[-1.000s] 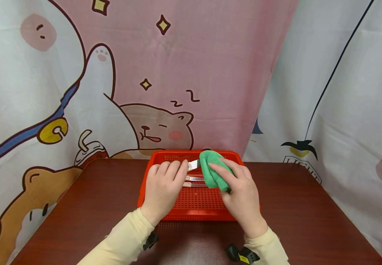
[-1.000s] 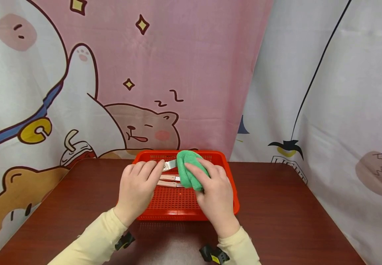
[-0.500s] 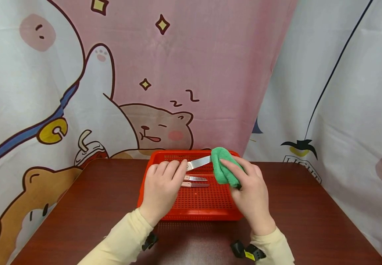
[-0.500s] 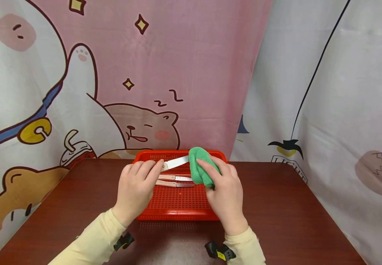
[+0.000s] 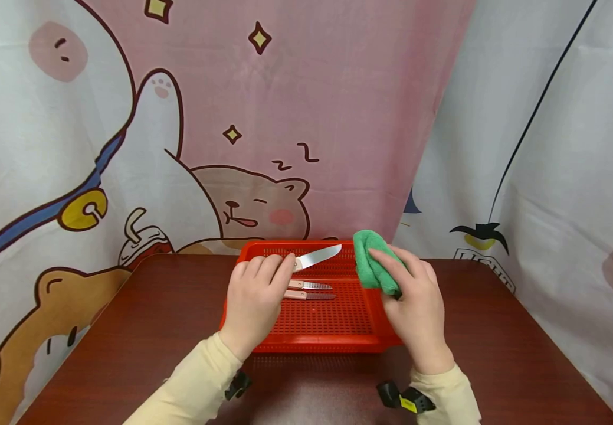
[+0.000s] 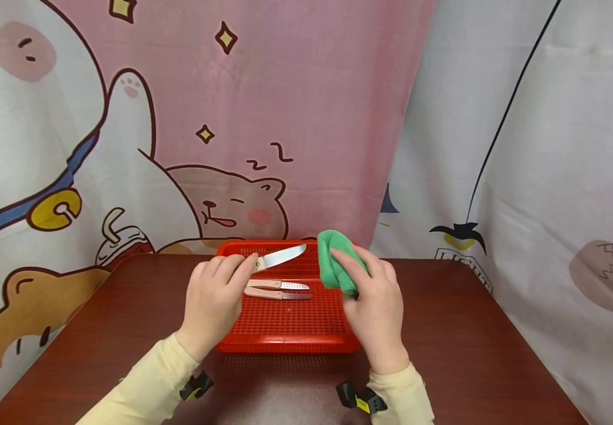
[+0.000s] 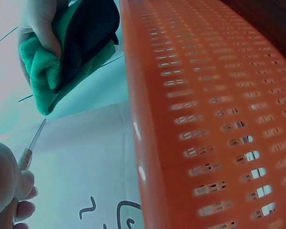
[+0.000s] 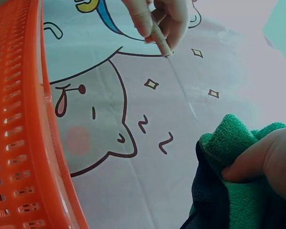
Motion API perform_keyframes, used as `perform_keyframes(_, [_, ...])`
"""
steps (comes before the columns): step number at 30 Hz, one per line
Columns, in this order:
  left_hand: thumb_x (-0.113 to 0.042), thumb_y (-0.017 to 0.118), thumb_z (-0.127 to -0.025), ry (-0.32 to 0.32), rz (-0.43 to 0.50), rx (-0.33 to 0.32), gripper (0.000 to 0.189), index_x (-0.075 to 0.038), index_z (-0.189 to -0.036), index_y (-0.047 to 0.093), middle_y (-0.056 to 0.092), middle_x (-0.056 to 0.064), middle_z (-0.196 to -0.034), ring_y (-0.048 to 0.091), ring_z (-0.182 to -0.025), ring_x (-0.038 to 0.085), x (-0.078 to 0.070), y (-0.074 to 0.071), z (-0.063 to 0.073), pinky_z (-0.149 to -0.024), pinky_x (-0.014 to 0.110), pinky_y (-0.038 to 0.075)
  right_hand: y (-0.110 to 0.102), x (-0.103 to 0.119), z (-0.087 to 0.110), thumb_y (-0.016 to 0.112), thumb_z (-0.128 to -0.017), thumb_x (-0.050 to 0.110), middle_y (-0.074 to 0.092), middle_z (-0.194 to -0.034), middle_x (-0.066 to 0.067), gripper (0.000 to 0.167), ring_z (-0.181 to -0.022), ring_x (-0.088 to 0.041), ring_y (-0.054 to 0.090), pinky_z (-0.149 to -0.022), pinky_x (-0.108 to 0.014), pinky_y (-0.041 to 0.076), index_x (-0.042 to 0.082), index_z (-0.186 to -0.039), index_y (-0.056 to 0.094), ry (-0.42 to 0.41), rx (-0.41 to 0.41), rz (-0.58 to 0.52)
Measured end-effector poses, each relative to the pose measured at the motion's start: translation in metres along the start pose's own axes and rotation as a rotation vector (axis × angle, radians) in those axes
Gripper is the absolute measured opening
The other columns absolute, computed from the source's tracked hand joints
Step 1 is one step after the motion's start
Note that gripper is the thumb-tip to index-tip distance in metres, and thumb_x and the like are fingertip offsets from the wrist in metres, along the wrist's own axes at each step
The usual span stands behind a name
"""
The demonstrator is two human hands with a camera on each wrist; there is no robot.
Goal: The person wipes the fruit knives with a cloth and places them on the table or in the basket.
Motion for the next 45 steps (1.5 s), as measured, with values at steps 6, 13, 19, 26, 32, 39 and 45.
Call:
perform_keyframes(6, [0.002, 0.066, -0.087, -0.009, 0.003, 0.024, 0.029, -0.005, -0.115, 0.069, 0.067, 0.01, -0.098, 0.062, -0.082, 0.029, 0.0, 0.002, 0.001, -0.061, 0.04, 0.046, -0.004, 0.003, -0.002, 0.07, -0.063, -0.023, 0.062, -0.128, -0.009, 0.073, -0.101, -0.037, 0.055, -0.082, -0.049, 0.041, 0.021, -0.122, 0.072, -0.004, -0.039, -0.043])
perform_keyframes(13, [0.001, 0.065, -0.088, -0.017, 0.012, 0.045, 0.029, -0.006, -0.116, 0.069, 0.066, 0.01, -0.1, 0.062, -0.084, 0.029, -0.002, 0.006, 0.001, -0.062, 0.04, 0.046, -0.005, 0.02, -0.002, 0.066, -0.067, -0.021, 0.06, -0.131, -0.009, 0.068, -0.106, -0.037, 0.054, -0.084, -0.046, 0.041, 0.019, -0.122, 0.072, -0.057, -0.055, -0.124])
perform_keyframes(19, [0.0, 0.067, -0.089, -0.019, 0.006, 0.066, 0.029, -0.006, -0.117, 0.069, 0.066, 0.01, -0.101, 0.061, -0.085, 0.029, -0.005, 0.007, -0.001, -0.063, 0.04, 0.046, 0.003, 0.039, 0.0, 0.065, -0.069, -0.016, 0.061, -0.13, -0.01, 0.063, -0.107, -0.036, 0.055, -0.088, -0.044, 0.041, 0.019, -0.121, 0.072, -0.146, -0.044, -0.187])
perform_keyframes(26, [-0.001, 0.061, -0.093, -0.003, 0.01, 0.05, 0.024, -0.005, -0.115, 0.069, 0.066, 0.01, -0.098, 0.061, -0.082, 0.028, -0.01, 0.009, -0.003, -0.061, 0.039, 0.047, 0.015, 0.051, 0.005, 0.067, -0.071, -0.013, 0.06, -0.132, -0.01, 0.063, -0.108, -0.032, 0.057, -0.086, -0.04, 0.044, 0.021, -0.123, 0.071, -0.172, 0.003, -0.205])
perform_keyframes(32, [-0.003, 0.063, -0.093, 0.004, 0.039, 0.042, 0.02, -0.004, -0.113, 0.068, 0.065, 0.009, -0.096, 0.059, -0.078, 0.026, -0.016, 0.009, -0.004, -0.059, 0.037, 0.046, 0.023, 0.05, 0.009, 0.07, -0.07, -0.015, 0.059, -0.132, -0.01, 0.066, -0.11, -0.03, 0.057, -0.085, -0.043, 0.045, 0.022, -0.125, 0.069, -0.15, 0.062, -0.197])
perform_keyframes(39, [-0.003, 0.058, -0.095, 0.002, 0.057, 0.026, 0.019, -0.005, -0.111, 0.068, 0.064, 0.009, -0.095, 0.059, -0.077, 0.026, -0.018, 0.01, -0.003, -0.059, 0.037, 0.046, 0.027, 0.046, 0.011, 0.075, -0.071, -0.013, 0.058, -0.133, -0.008, 0.066, -0.113, -0.032, 0.055, -0.085, -0.047, 0.048, 0.023, -0.126, 0.068, -0.102, 0.12, -0.168])
perform_keyframes(45, [-0.003, 0.057, -0.096, 0.003, 0.058, 0.009, 0.021, -0.005, -0.113, 0.07, 0.065, 0.009, -0.095, 0.06, -0.079, 0.026, -0.017, 0.01, -0.002, -0.059, 0.037, 0.046, 0.028, 0.044, 0.01, 0.077, -0.07, -0.012, 0.059, -0.132, -0.009, 0.066, -0.116, -0.033, 0.055, -0.084, -0.048, 0.049, 0.022, -0.126, 0.068, -0.093, 0.119, -0.154])
Point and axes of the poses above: each hand's wrist, its own z-axis away from the middle knuckle, its own y-axis out of the palm, x = y × z, the point moved 4 cm from there along -z, towards the middle knuckle
